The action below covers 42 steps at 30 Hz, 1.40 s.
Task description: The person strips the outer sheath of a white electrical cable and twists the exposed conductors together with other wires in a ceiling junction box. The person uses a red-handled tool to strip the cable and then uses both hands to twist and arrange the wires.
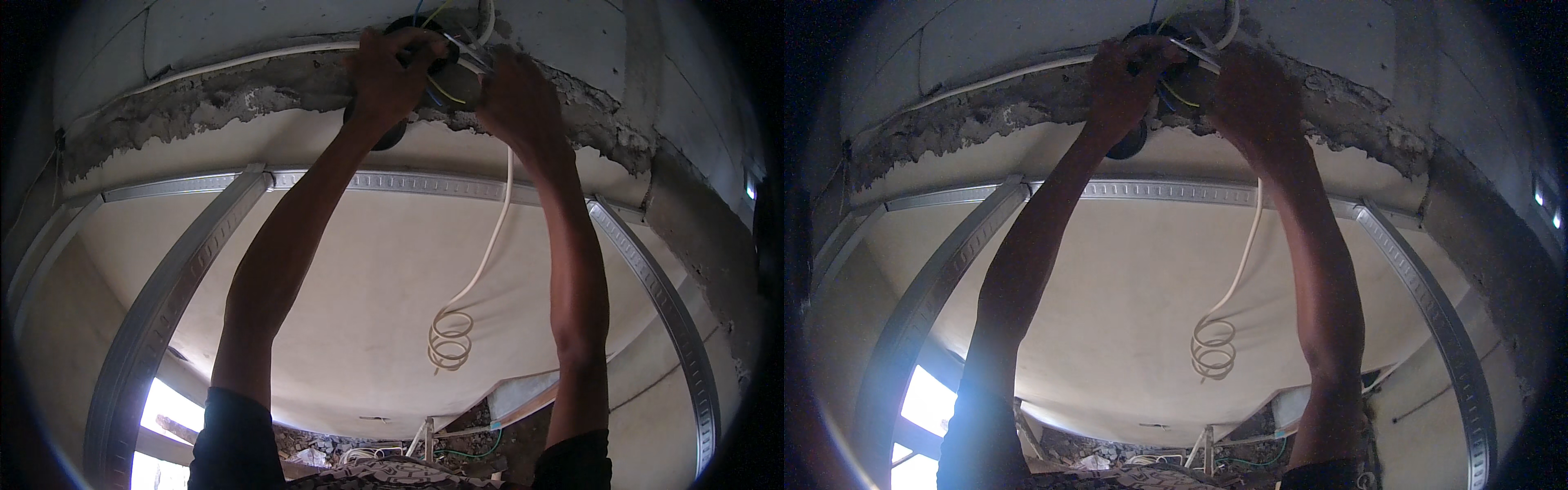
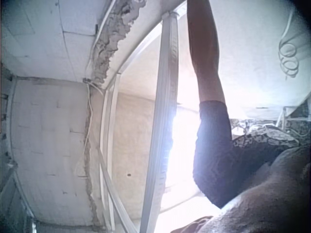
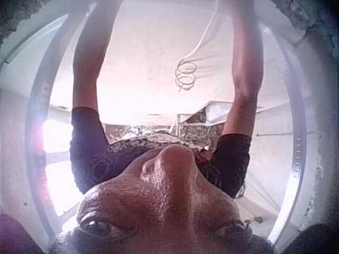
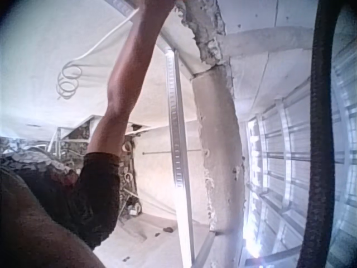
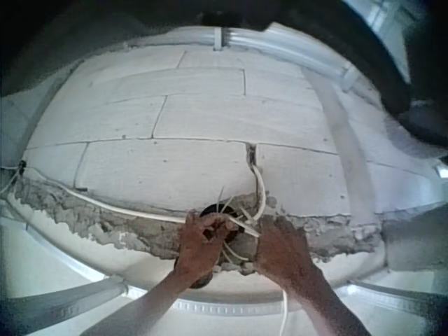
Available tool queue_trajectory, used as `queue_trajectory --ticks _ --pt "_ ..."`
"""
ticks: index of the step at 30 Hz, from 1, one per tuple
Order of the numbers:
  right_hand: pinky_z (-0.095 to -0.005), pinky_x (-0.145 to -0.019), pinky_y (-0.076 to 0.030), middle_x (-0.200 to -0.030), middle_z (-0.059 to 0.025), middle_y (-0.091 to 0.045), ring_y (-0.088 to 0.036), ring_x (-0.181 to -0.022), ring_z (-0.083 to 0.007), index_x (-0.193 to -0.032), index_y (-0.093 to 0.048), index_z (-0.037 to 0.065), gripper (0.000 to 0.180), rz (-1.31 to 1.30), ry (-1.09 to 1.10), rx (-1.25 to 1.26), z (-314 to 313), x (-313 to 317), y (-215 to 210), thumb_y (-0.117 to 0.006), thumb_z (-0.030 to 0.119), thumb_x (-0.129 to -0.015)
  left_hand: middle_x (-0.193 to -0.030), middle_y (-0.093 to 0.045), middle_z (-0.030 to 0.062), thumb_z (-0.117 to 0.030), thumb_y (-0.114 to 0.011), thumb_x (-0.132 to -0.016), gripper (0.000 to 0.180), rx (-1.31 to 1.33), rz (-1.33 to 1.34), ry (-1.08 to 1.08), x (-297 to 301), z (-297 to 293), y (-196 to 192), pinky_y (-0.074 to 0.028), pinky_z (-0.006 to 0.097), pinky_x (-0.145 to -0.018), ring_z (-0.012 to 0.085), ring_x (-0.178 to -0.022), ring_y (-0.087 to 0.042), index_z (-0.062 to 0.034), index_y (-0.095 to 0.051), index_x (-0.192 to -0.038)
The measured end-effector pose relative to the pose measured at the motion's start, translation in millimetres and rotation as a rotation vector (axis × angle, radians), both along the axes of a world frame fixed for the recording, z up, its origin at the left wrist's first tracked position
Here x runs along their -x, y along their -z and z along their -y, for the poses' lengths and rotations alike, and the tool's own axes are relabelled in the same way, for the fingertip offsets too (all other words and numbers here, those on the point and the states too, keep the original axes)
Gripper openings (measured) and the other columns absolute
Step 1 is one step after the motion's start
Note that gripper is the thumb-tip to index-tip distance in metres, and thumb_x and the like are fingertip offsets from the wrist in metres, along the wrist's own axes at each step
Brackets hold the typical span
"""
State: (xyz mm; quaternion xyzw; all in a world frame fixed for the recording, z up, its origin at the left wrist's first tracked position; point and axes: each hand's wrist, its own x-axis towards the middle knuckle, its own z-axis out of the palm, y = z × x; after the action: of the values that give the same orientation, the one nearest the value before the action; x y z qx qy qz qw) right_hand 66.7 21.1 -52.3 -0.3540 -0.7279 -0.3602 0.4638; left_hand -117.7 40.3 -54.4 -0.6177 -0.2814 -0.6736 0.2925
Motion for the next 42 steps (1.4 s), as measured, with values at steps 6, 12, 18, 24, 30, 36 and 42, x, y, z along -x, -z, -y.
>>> queue_trajectory --ticks 6,12,18,24,30,36,42 --pt "-0.0501 -0.076 -0.053 -0.092 -0.0235 -0.062 -0.064 -0.086 -0.0411 -0.101 -0.056 -0.003 0.027 0.057 0.019 -0.013 -8.4 7.9 -9.0 -0.062 0.019 -0.086 -0.073 -0.066 0.0103 -0.032 -0.071 -0.081 0.021 0.017 0.047 0.017 -1.9 9.1 2.6 -0.051 0.038 -0.073 0.0238 -0.070 -0.065 -0.0132 -0.075 -0.092" --pt "-0.0497 -0.074 -0.053 -0.092 -0.0247 -0.061 -0.065 -0.083 -0.0420 -0.109 -0.055 -0.002 0.032 0.095 -0.012 -0.179 -31.4 13.7 -14.8 -0.064 0.019 -0.086 -0.075 -0.067 0.0133 -0.025 -0.071 -0.082 0.019 0.024 -0.001 0.019 0.6 4.2 -1.8 -0.053 0.035 -0.070 0.0231 -0.071 -0.068 -0.0099 -0.075 -0.093" --pt "-0.0499 -0.073 -0.054 -0.089 -0.0258 -0.061 -0.065 -0.082 -0.0428 -0.107 -0.055 -0.002 0.032 0.099 -0.081 -0.242 -39.5 12.5 -16.4 -0.064 0.018 -0.084 -0.071 -0.069 0.0121 -0.020 -0.070 -0.082 0.016 0.100 -0.004 0.205 -0.3 4.6 -3.0 -0.053 0.033 -0.065 0.0188 -0.065 -0.068 -0.0086 -0.075 -0.091" --pt "-0.0518 -0.068 -0.054 -0.080 -0.0314 -0.061 -0.064 -0.078 -0.0466 -0.103 -0.054 -0.006 0.033 0.070 -0.221 -0.082 -45.3 15.9 -19.6 -0.062 0.019 -0.083 -0.068 -0.069 0.0098 -0.023 -0.070 -0.081 0.017 0.108 0.007 0.250 2.8 0.8 -5.4 -0.052 0.031 -0.060 0.0173 -0.062 -0.067 -0.0082 -0.075 -0.087" --pt "-0.0477 -0.066 -0.055 -0.075 -0.0273 -0.064 -0.066 -0.076 -0.0438 -0.099 -0.059 -0.003 0.029 0.124 -0.278 -0.154 -54.7 12.5 -22.1 -0.064 0.020 -0.082 -0.071 -0.069 0.0095 -0.032 -0.071 -0.080 0.019 0.124 -0.034 0.187 4.6 2.8 -9.3 -0.051 0.038 -0.077 0.0213 -0.073 -0.068 -0.0142 -0.076 -0.085" --pt "-0.0429 -0.065 -0.057 -0.081 -0.0226 -0.068 -0.068 -0.075 -0.0394 -0.103 -0.064 0.000 0.030 0.210 -0.234 -0.044 -51.7 15.1 -27.7 -0.067 0.023 -0.085 -0.070 -0.068 0.0099 -0.049 -0.077 -0.071 0.032 0.177 -0.104 0.067 12.8 -5.6 -10.2 -0.047 0.044 -0.090 0.0260 -0.079 -0.066 -0.0189 -0.077 -0.083" --pt "-0.0407 -0.066 -0.058 -0.081 -0.0213 -0.069 -0.070 -0.075 -0.0356 -0.105 -0.066 0.004 0.028 0.197 -0.182 0.079 -32.7 13.1 -29.5 -0.069 0.022 -0.084 -0.070 -0.069 0.0075 -0.061 -0.076 -0.069 0.047 0.421 -0.268 0.045 15.5 24.3 -30.2 -0.045 0.048 -0.090 0.0264 -0.076 -0.067 -0.0155 -0.077 -0.082"
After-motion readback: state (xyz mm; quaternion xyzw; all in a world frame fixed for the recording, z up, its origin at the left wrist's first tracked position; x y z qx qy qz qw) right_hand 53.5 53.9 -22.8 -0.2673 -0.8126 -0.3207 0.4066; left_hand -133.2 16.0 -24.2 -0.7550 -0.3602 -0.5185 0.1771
